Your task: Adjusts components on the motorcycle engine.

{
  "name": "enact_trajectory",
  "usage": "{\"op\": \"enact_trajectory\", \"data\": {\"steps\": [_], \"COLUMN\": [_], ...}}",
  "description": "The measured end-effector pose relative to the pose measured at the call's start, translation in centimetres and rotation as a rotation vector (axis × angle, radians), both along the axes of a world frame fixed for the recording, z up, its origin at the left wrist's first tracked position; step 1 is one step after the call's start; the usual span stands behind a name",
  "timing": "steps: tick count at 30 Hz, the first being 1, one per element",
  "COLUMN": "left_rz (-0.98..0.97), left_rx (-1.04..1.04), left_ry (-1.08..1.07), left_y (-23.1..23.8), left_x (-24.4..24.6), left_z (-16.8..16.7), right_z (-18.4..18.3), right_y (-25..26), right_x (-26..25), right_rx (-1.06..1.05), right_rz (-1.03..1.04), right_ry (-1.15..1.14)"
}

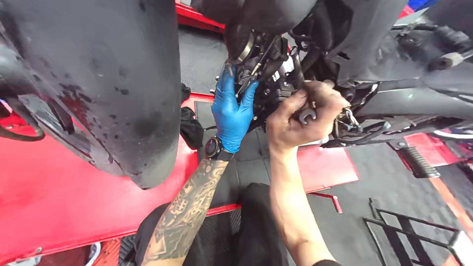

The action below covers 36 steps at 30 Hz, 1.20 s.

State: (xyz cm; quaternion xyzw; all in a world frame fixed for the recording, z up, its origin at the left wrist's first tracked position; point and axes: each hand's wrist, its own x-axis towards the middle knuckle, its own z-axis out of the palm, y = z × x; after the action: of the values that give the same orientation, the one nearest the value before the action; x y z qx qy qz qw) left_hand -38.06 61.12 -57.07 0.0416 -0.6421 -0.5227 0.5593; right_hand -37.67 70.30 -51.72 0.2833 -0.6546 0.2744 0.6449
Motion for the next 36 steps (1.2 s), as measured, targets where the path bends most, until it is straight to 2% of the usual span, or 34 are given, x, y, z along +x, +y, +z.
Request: {"op": "enact_trajectory", "data": {"steps": [7,12,16,21,28,31,34,36], "left_rz": [0.039,-0.016,0.005,-0.015,-0.077,-0.081,-0.074,-0.063], "left_rx": [0.011,0.078,0.024,0.008,0.101,0.110,0.107,0.087], "left_ry": [-0.012,0.020,0.033,0.040,0.043,0.024,0.024,0.028], "left_y": [0.1,0.1,-0.1,-0.6,-0.5,-0.6,-0.6,-0.5], "left_x": [-0.1,-0.3,-0.2,-0.2,-0.3,-0.3,-0.4,-0.4], "left_z": [0.1,0.1,-0.1,-0.1,-0.1,-0.1,0.1,0.1], "right_z": [-1.2,-2.6,-2.7,-2.4,-0.2,0.4,3.6,6.9], "right_y": [0.0,0.5,0.5,1.2,1.6,2.1,2.4,2.1], "right_x": [0.5,0.0,0.0,0.0,0.7,0.6,0.8,0.6], "right_rx": [0.080,0.093,0.097,0.216,0.246,0.334,0.384,0.324], "right_rz": [0.034,0.054,0.096,0.128,0.264,0.286,0.297,0.268], "right_ry": [-0.057,-0.035,-0.058,-0.097,-0.207,-0.224,-0.291,-0.333]}}
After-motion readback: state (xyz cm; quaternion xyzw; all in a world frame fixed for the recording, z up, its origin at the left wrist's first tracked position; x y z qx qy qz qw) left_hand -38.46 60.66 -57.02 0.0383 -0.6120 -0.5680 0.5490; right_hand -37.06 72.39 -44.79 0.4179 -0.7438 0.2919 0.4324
